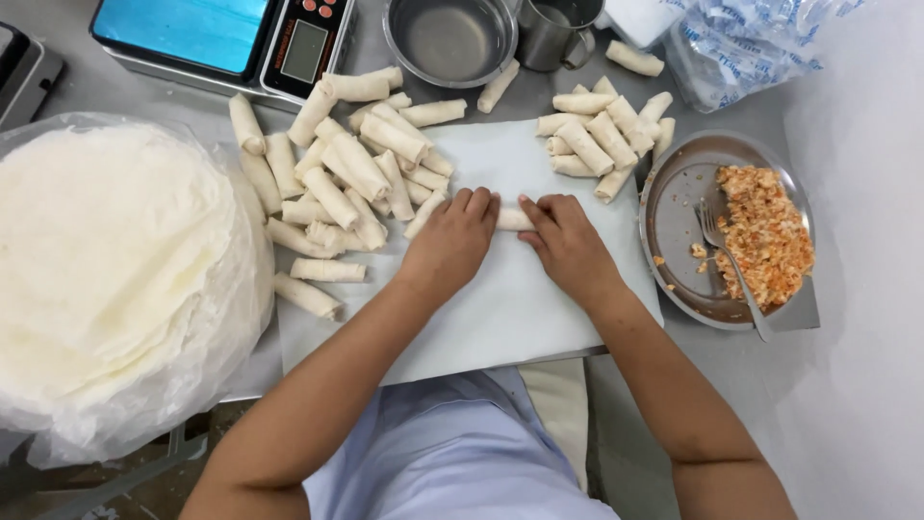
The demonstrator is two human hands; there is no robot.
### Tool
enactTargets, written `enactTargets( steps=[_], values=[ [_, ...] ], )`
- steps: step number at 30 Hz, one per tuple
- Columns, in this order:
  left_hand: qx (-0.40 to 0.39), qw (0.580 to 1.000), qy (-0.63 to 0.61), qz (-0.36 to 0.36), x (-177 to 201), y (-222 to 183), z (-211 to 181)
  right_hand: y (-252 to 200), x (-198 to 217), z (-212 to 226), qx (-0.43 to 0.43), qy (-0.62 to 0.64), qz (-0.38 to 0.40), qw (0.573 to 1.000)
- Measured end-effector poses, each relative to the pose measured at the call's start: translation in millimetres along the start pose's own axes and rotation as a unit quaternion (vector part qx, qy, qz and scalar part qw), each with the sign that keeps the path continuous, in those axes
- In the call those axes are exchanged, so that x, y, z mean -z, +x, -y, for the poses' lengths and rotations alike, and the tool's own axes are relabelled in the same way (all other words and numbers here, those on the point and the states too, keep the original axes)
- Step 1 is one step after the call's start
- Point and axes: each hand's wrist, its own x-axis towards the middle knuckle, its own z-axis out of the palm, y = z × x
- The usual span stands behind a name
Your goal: Manually placing filling onto wrappers and rolling them into spring rolls on a production table.
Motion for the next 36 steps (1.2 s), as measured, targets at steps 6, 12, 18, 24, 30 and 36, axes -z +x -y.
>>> enactTargets(
  steps=[6,12,18,24,30,36],
  values=[
    [-0.049,0.997,-0.050,0.018,17.3,-16.5,-16.4,-6.0,39.2,23.2,-0.027,0.128,0.052,0.990],
    [0.045,0.999,-0.011,0.022,3.1,-1.7,-16.5,-5.2,9.5,18.4,-0.085,-0.072,0.123,0.986],
    [0.129,0.958,-0.256,0.024,73.2,-56.0,-4.0,21.5,26.6,24.4,0.041,0.153,0.100,0.982],
    [0.426,0.900,-0.048,-0.075,150.1,-186.8,91.7,36.5,72.9,-82.6,-0.052,-0.097,-0.072,0.991],
    [0.547,0.770,-0.313,-0.104,168.8,-208.7,134.5,121.8,63.2,58.0,0.001,0.255,-0.184,0.949],
    [0.530,0.710,-0.457,-0.080,179.8,-202.5,137.8,162.4,-25.1,200.9,0.266,0.227,0.014,0.937]
  ],
)
